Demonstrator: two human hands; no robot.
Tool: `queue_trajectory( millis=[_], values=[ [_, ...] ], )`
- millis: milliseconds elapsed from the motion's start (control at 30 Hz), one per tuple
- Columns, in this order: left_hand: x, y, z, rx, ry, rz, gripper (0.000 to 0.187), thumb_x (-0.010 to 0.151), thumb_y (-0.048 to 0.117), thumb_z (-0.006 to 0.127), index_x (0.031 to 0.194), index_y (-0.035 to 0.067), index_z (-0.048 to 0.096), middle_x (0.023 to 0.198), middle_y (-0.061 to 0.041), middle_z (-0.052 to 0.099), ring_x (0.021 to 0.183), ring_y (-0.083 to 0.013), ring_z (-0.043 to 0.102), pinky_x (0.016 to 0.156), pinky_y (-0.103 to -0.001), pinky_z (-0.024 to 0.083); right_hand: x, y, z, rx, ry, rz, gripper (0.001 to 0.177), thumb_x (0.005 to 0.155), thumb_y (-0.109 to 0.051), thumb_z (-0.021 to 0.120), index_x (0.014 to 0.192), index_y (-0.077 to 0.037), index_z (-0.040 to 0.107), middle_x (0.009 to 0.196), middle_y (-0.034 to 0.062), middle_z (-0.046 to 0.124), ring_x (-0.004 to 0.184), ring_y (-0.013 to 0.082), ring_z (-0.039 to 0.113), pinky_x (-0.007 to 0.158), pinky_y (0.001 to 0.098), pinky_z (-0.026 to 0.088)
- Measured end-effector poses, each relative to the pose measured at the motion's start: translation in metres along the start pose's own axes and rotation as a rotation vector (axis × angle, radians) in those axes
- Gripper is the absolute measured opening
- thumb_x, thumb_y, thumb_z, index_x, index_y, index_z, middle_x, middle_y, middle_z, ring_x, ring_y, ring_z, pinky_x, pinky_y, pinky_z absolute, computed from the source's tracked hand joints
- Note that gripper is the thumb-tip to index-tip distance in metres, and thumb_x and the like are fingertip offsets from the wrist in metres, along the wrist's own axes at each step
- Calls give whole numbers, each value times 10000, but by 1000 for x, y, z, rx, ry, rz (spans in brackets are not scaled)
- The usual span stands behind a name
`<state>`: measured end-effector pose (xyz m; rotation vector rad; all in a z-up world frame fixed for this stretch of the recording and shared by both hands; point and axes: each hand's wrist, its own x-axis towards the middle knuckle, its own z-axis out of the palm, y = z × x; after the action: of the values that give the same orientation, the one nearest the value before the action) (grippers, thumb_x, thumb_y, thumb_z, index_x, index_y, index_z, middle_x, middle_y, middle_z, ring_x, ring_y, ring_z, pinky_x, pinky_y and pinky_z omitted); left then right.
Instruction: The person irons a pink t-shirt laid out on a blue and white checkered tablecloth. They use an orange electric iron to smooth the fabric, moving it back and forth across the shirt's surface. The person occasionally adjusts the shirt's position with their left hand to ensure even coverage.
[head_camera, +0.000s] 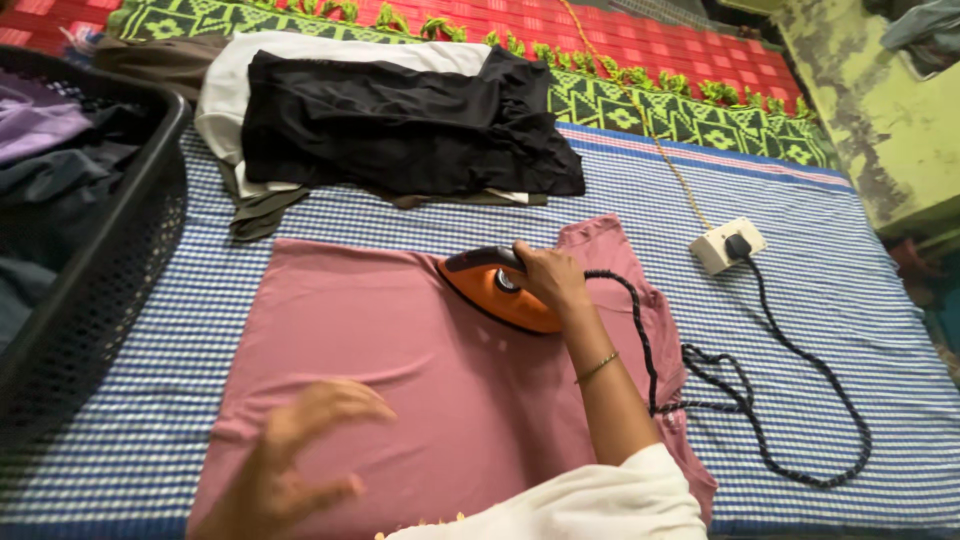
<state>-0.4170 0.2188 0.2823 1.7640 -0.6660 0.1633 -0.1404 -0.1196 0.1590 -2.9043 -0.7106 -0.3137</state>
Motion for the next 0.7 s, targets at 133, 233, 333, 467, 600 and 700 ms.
queue_trajectory(
  millis=[133,233,333,467,600,700],
  values=[
    [37,68,2,-185,-310,319,197,955,169,713,1104,42,732,998,-76,761,950,-237,762,1114,-490,500,-1,-4,3,18,26,-27,439,868,-557,710,980,-148,597,747,105,706,695,366,699,612,505,537],
    [40,57,4,-144,-31,350,309,889,348,726,1073,100,722,957,-53,725,909,-244,725,1093,-440,505,-11,-1,0,33,47,4,420,866,-550,706,1004,-163,619,748,110,708,694,364,702,608,502,541],
    [22,-2,-6,256,155,-105,343,863,323,737,1108,83,733,1078,-93,774,1012,-262,756,922,-390,573,-21,8,-6,16,62,-9,433,843,-533,710,1084,-178,648,754,121,712,674,368,700,594,501,543],
    [-68,-82,-26,889,87,-484,575,776,393,744,1283,144,641,1319,-111,649,1245,-310,576,1073,-478,445,-38,30,-15,-50,-43,15,427,882,-574,710,1043,-181,657,775,115,717,702,360,706,629,489,552],
    [-178,-134,-47,1205,-59,-1029,1069,709,721,660,1609,286,281,1647,-167,208,1515,-475,132,1082,-724,255,-62,51,-27,-27,-54,17,422,861,-530,704,1097,-183,658,763,118,719,685,354,708,620,491,548],
    [-233,-165,-48,930,161,-1134,1263,585,819,586,1623,345,45,1698,-201,-91,1472,-521,-143,963,-875,76,-74,58,-34,-29,-76,-4,362,859,-509,695,1045,-200,667,757,103,725,686,348,712,613,497,543]
  ],
)
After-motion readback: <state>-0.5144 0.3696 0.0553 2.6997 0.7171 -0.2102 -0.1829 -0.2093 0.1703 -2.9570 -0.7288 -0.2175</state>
